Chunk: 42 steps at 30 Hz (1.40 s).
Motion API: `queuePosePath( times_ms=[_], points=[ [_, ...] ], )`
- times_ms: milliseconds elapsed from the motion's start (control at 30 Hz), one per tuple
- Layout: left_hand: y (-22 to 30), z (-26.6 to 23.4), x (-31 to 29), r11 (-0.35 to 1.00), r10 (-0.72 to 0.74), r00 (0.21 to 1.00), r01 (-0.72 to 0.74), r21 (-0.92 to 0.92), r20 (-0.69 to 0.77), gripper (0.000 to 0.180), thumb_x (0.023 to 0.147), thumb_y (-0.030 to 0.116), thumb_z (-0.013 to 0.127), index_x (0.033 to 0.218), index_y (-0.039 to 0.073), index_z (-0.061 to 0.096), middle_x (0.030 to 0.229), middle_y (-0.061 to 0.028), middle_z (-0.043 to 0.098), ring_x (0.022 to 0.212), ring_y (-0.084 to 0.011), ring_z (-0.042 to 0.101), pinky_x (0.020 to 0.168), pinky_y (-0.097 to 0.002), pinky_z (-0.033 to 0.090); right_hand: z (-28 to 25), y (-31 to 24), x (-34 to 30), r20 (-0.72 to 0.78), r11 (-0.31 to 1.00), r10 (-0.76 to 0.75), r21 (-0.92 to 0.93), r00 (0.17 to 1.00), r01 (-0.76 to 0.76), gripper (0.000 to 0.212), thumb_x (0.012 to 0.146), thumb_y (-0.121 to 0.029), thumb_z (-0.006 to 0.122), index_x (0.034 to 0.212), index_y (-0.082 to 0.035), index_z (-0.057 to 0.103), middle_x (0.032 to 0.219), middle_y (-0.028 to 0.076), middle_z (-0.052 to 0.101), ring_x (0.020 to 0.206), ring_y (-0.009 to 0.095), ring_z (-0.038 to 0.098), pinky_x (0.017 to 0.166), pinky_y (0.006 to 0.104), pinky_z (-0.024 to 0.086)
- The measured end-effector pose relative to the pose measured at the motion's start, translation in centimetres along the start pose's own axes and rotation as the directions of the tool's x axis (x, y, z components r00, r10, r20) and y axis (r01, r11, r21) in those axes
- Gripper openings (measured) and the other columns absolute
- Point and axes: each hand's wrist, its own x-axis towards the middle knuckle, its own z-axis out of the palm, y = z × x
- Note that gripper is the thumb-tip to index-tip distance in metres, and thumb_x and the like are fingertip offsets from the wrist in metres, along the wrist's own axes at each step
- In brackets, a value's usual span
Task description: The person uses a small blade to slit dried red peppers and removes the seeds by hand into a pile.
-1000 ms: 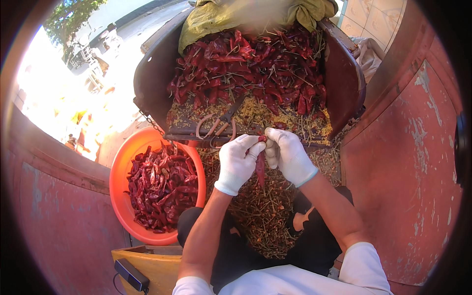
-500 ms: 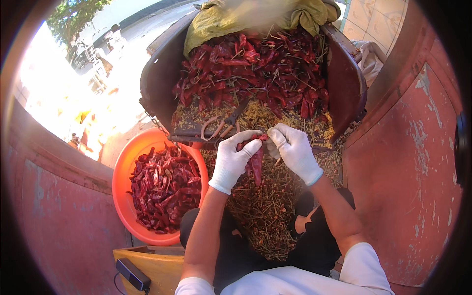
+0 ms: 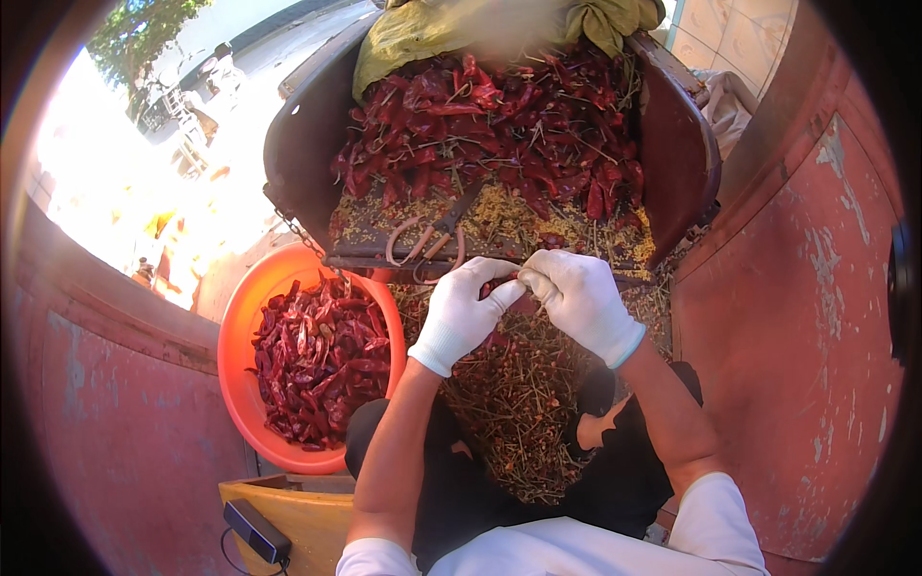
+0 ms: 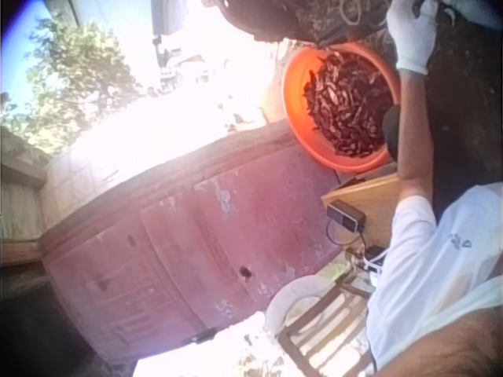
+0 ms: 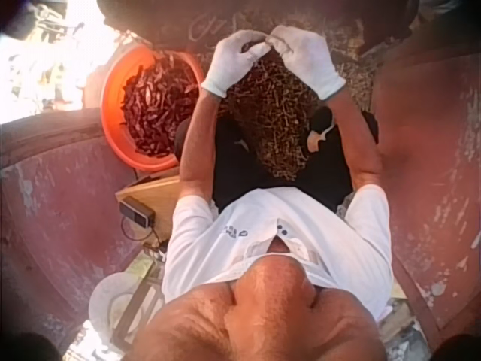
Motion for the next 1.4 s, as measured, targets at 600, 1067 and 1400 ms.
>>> queuePosePath(
  times_ms=[600,1067,1400],
  points=[
    [1.1,0.1,-0.4,0.947,0.280,0.942,-0.240,0.213,-0.184,0.013,0.084,0.004,0.073,0.096,0.000,0.071,0.086,-0.0090,0.068,0.074,-0.0192,0.067,0.069,-0.0293,0.053,-0.3,-1.3,0.2,0.392,0.632,0.431,0.513,0.813,-0.582,0.040,0.105,-0.033,0.050,0.082,-0.002,0.062,0.065,0.001,0.057,0.056,0.010,0.054,0.053,0.0264,0.044],
    [1.5,0.6,-1.0,0.698,-0.202,0.952,-0.027,-0.716,-0.232,0.015,0.094,0.007,0.067,0.105,-0.004,0.070,0.085,-0.0030,0.069,0.071,-0.0066,0.060,0.067,-0.0220,0.050,1.3,-2.9,1.3,0.519,-0.166,0.364,0.853,0.773,-0.495,0.035,0.106,-0.030,0.049,0.085,-0.005,0.060,0.064,-0.002,0.054,0.052,0.010,0.051,0.050,0.0261,0.041],
    [1.9,-1.8,-0.8,0.838,-0.258,0.966,0.218,-0.499,-0.011,0.025,0.099,0.020,0.064,0.110,-0.002,0.068,0.078,-0.0002,0.066,0.059,-0.0037,0.057,0.045,-0.0181,0.040,-0.2,-2.3,1.5,-0.019,0.852,0.200,0.497,0.980,-0.164,0.015,0.092,-0.009,0.069,0.105,-0.001,0.071,0.093,0.010,0.073,0.089,0.019,0.071,0.080,0.0317,0.056]
  ],
)
